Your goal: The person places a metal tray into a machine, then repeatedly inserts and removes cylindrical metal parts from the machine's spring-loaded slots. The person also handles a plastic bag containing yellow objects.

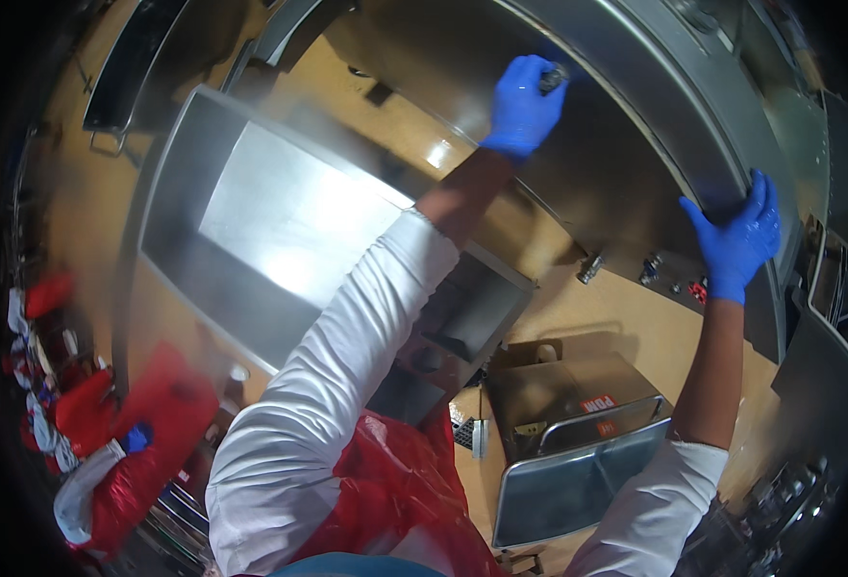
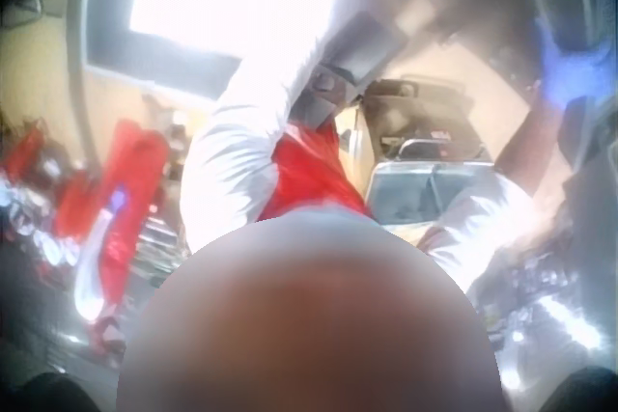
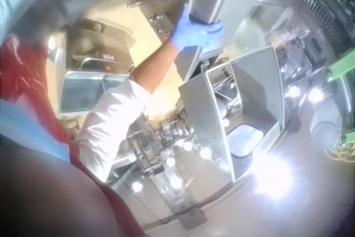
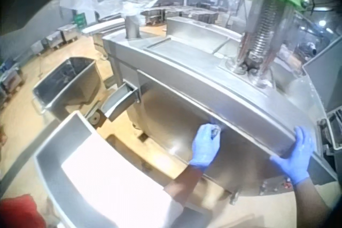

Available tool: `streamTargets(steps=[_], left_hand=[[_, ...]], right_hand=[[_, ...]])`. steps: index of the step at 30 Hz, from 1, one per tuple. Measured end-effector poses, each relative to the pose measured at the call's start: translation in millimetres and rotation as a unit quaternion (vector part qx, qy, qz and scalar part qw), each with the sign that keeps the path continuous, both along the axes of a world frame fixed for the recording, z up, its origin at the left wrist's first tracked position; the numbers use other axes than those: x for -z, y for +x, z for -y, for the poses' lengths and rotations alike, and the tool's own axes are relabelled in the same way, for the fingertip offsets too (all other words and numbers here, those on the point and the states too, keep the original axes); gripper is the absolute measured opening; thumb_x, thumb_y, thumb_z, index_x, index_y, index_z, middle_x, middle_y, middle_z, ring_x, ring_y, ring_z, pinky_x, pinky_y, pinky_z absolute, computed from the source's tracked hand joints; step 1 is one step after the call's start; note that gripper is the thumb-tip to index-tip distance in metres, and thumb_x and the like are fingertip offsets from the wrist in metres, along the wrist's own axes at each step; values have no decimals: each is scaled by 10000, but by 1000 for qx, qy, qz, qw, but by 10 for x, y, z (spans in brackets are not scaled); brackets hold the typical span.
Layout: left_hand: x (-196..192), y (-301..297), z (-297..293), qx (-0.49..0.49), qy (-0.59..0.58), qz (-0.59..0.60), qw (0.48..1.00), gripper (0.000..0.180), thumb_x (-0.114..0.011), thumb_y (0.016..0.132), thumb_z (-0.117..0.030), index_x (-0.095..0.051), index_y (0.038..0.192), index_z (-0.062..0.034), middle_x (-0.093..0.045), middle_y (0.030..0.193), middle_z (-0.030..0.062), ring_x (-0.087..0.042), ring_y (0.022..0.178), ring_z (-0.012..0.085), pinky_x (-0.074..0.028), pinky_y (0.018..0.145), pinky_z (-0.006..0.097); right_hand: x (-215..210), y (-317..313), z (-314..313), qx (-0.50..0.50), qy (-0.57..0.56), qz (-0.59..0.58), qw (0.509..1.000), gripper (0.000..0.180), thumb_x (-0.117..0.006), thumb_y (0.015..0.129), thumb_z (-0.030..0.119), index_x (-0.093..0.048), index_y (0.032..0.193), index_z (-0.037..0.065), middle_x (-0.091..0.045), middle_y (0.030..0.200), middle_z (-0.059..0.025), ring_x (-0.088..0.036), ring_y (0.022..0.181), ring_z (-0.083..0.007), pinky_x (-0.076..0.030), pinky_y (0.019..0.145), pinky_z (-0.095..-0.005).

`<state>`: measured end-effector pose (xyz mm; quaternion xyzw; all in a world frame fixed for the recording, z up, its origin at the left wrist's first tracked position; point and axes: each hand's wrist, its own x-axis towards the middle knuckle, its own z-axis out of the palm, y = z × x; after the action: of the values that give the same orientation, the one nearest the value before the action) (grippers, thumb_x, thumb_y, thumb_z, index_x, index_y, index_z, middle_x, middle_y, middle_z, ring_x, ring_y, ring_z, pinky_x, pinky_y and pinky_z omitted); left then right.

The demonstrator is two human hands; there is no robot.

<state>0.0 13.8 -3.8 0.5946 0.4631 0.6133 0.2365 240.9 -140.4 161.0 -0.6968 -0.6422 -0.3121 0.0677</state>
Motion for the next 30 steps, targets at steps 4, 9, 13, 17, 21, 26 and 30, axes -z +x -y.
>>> streamTargets(steps=[4,9,13,17,21,26,30], left_hand=[[-1,-24,-8,15,14,7,1000,205,-747,771,-111,-583,879,-51,-588,868,150,-604,780,367,-503,690,444],[-54,-1,-234,61,18,-63,996,244,-751,756,-115,-545,870,-51,-573,858,151,-589,778,374,-496,677,445],[-33,-11,-279,49,29,-52,997,275,-764,732,-121,-530,860,-51,-561,857,160,-579,798,390,-492,694,447],[-63,3,-190,75,-19,-29,997,249,-752,760,-125,-554,891,-48,-572,886,161,-583,839,399,-498,723,446],[-55,24,-143,56,-1,-2,998,251,-755,753,-132,-584,923,-59,-591,913,160,-596,857,386,-505,742,433],[21,-66,-127,38,44,-61,996,392,-817,708,-167,-614,1021,-46,-614,1007,150,-615,924,350,-519,836,410],[123,-202,63,40,13,-90,995,594,-837,697,-170,-559,1204,-33,-593,1110,162,-605,1014,332,-505,902,398]], right_hand=[[17,-36,-1,6,2,-5,1000,1033,-822,584,656,-460,1383,109,-500,1390,-123,-519,1218,-326,-380,994,-485],[58,-8,16,60,14,29,998,962,-826,627,590,-450,1391,142,-481,1410,-96,-506,1230,-316,-378,994,-494],[38,-23,-2,33,8,-1,999,921,-830,650,534,-443,1397,160,-478,1410,-83,-498,1238,-314,-386,995,-498],[34,-9,31,58,-10,9,998,917,-836,648,519,-450,1393,150,-476,1412,-93,-499,1239,-318,-396,997,-504],[39,81,70,32,-11,-13,999,921,-838,647,514,-452,1395,140,-472,1415,-113,-499,1244,-320,-398,1003,-504],[21,55,24,67,-38,-13,997,936,-815,662,537,-413,1423,169,-465,1424,-106,-491,1256,-318,-372,1011,-523],[41,100,74,71,-18,8,997,924,-803,668,549,-412,1425,192,-466,1420,-89,-475,1267,-309,-360,1011,-529]])
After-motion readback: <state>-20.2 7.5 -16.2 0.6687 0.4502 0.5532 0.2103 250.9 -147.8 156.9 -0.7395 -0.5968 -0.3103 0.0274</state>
